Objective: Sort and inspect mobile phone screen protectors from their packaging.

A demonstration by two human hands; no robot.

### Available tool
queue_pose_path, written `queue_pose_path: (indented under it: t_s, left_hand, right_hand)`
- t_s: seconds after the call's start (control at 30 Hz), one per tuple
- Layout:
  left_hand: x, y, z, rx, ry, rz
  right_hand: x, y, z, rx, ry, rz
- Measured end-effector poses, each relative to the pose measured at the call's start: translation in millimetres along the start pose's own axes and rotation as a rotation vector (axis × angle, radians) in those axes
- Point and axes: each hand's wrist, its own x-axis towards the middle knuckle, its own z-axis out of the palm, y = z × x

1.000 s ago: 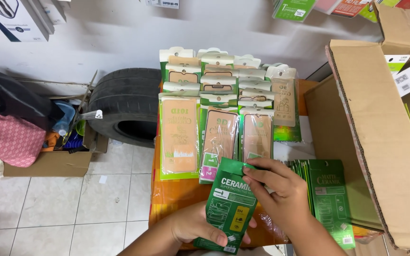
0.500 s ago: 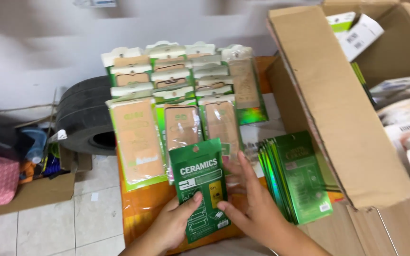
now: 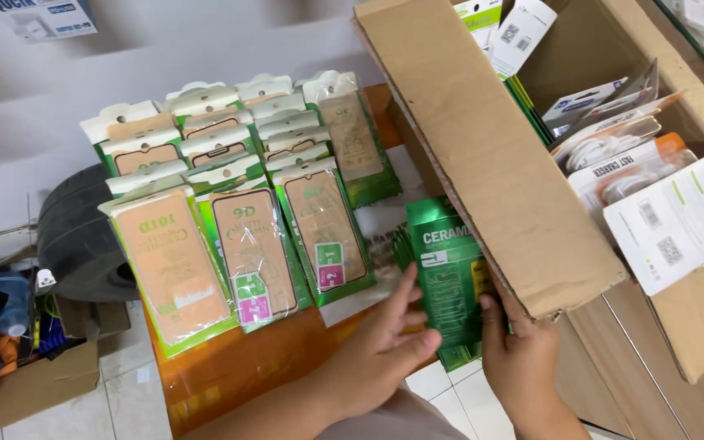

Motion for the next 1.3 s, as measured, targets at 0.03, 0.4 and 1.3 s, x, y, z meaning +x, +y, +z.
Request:
queue_pose_path:
  t_s: [0.03, 0.4, 1.3]
  left_hand:
    - [7.3, -8.5, 2.8, 0.000, -0.003, 0.002]
    - [29.0, -23.3, 11.1, 0.032, 0.033, 0.002]
    - [-29.1, -34.4, -39.5, -0.444, 0.320, -0.157]
  right_hand:
    - [-0.6, 3.9, 1.1, -0.003, 0.002, 0.000]
    - [3.4, -2.7, 17.8, -0.178, -0.261, -0.023]
    - [40.6, -89.3, 66.4, -0.038, -0.892, 0.425]
